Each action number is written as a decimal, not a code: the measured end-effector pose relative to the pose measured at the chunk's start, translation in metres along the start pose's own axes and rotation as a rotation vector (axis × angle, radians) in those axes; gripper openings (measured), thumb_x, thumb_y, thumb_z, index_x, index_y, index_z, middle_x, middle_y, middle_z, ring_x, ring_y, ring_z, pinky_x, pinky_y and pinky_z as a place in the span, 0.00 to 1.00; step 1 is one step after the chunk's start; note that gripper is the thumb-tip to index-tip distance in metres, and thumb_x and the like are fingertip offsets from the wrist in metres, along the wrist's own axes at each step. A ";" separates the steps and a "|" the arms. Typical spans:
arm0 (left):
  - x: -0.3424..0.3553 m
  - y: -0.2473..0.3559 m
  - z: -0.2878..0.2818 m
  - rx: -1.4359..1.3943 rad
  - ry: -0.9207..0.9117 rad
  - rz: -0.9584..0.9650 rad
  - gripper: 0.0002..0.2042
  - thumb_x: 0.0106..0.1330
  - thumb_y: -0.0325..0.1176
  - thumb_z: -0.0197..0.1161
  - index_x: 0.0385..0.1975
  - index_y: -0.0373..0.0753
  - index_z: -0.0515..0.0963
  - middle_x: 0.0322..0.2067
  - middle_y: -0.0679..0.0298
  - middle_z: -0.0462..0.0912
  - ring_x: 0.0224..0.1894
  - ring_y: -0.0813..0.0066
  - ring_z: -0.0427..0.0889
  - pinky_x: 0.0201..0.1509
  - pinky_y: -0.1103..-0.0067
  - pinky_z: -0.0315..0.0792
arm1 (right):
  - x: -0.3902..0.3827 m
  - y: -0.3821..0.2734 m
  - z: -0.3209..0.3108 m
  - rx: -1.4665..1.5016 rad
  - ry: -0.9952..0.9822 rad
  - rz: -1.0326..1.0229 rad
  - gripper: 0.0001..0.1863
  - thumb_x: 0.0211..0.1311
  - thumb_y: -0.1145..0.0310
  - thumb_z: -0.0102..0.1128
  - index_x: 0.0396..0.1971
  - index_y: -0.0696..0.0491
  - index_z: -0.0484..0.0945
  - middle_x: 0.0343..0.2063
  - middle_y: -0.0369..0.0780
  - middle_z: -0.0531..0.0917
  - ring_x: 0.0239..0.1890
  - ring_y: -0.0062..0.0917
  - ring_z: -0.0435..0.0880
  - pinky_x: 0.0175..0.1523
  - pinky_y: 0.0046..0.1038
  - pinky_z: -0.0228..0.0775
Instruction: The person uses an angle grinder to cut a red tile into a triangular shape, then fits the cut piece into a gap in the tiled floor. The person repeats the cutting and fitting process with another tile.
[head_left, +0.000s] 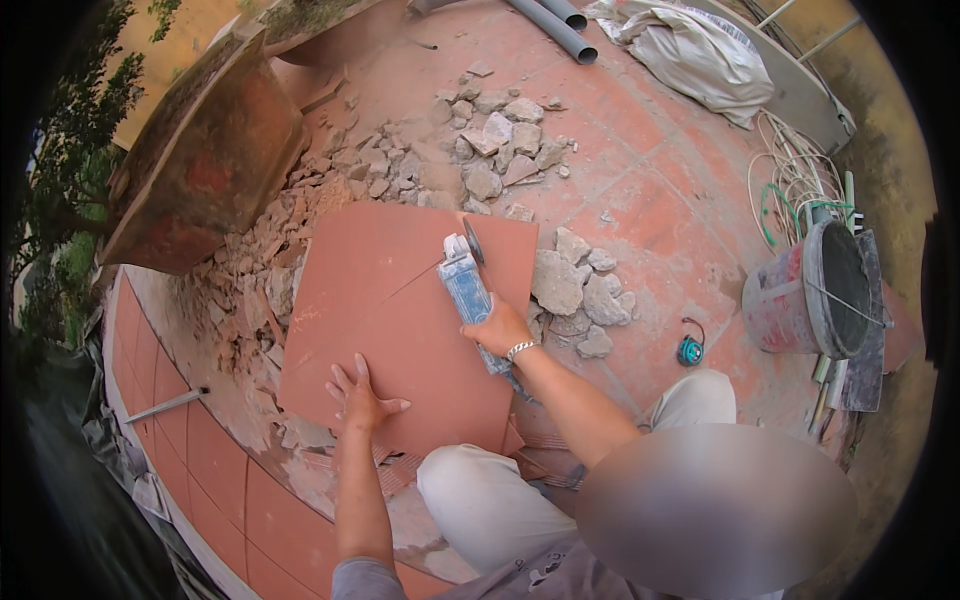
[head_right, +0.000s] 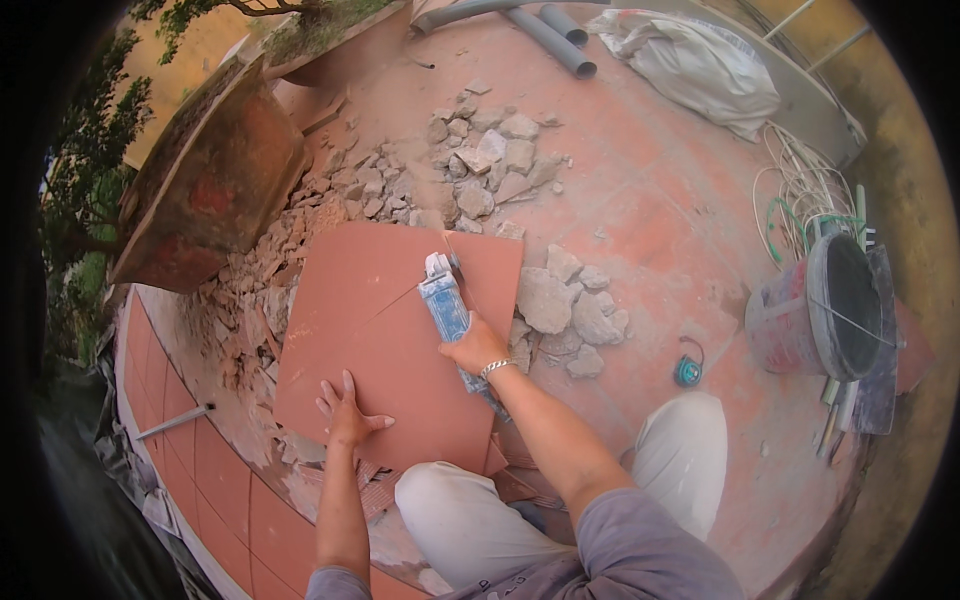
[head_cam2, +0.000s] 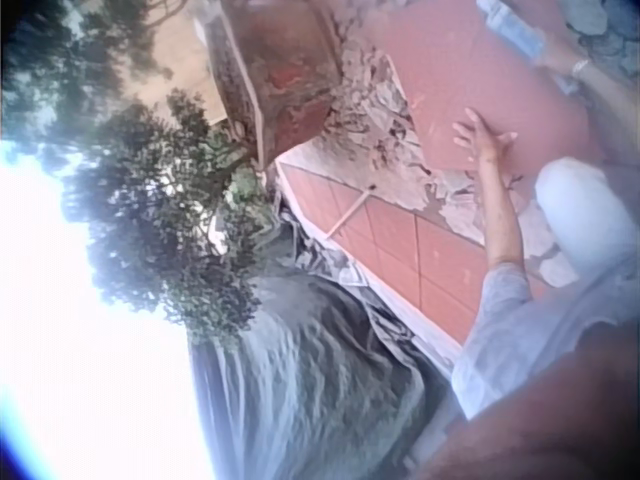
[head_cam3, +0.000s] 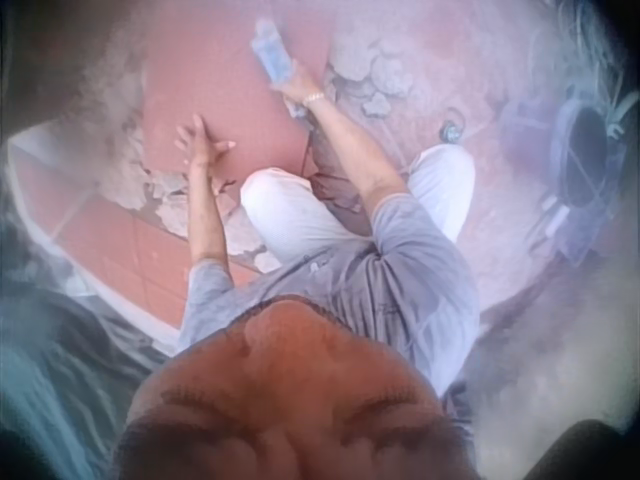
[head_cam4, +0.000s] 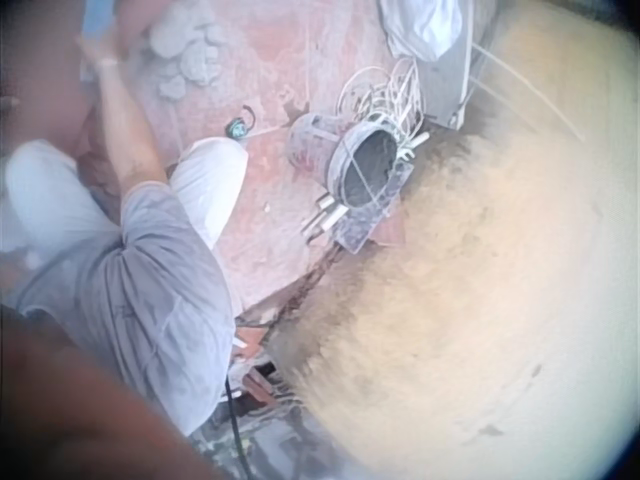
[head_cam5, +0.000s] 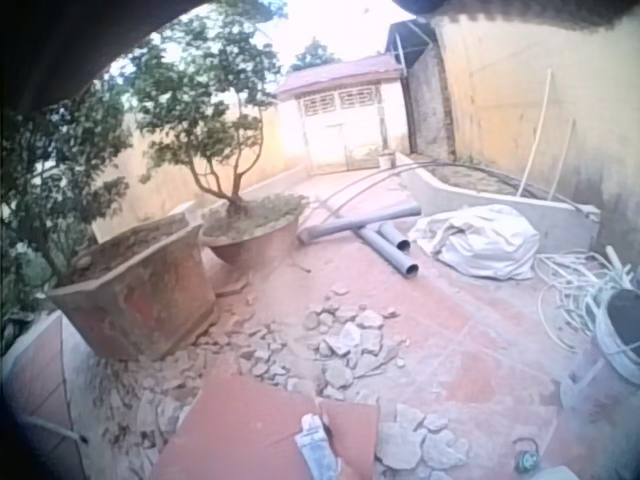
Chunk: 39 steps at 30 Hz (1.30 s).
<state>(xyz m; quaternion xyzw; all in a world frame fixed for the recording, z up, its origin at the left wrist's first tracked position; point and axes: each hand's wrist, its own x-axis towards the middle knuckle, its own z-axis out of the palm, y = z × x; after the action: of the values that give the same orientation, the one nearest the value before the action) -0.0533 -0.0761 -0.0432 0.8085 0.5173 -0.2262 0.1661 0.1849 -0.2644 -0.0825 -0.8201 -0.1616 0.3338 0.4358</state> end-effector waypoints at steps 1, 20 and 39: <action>0.000 0.000 0.000 -0.009 0.002 0.005 0.73 0.37 0.50 0.91 0.84 0.62 0.41 0.83 0.47 0.25 0.82 0.30 0.30 0.68 0.24 0.57 | 0.000 -0.001 0.000 0.002 -0.003 -0.004 0.44 0.47 0.52 0.76 0.61 0.66 0.74 0.48 0.58 0.87 0.52 0.49 0.88 0.58 0.41 0.78; -0.004 0.005 -0.006 -0.037 0.001 -0.009 0.75 0.35 0.46 0.92 0.84 0.60 0.41 0.83 0.45 0.26 0.82 0.28 0.31 0.68 0.24 0.56 | -0.006 -0.007 -0.005 0.013 -0.023 0.010 0.37 0.48 0.54 0.76 0.55 0.62 0.77 0.46 0.54 0.88 0.50 0.43 0.89 0.56 0.39 0.79; -0.006 0.007 -0.007 -0.030 -0.001 -0.024 0.75 0.34 0.46 0.92 0.84 0.61 0.41 0.83 0.46 0.26 0.82 0.28 0.31 0.69 0.25 0.57 | -0.006 -0.004 -0.004 -0.030 -0.014 -0.016 0.36 0.48 0.53 0.75 0.53 0.63 0.77 0.45 0.56 0.88 0.50 0.48 0.88 0.57 0.41 0.78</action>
<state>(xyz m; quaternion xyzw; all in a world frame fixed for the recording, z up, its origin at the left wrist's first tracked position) -0.0483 -0.0800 -0.0337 0.7995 0.5303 -0.2209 0.1756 0.1836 -0.2682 -0.0752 -0.8229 -0.1762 0.3337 0.4248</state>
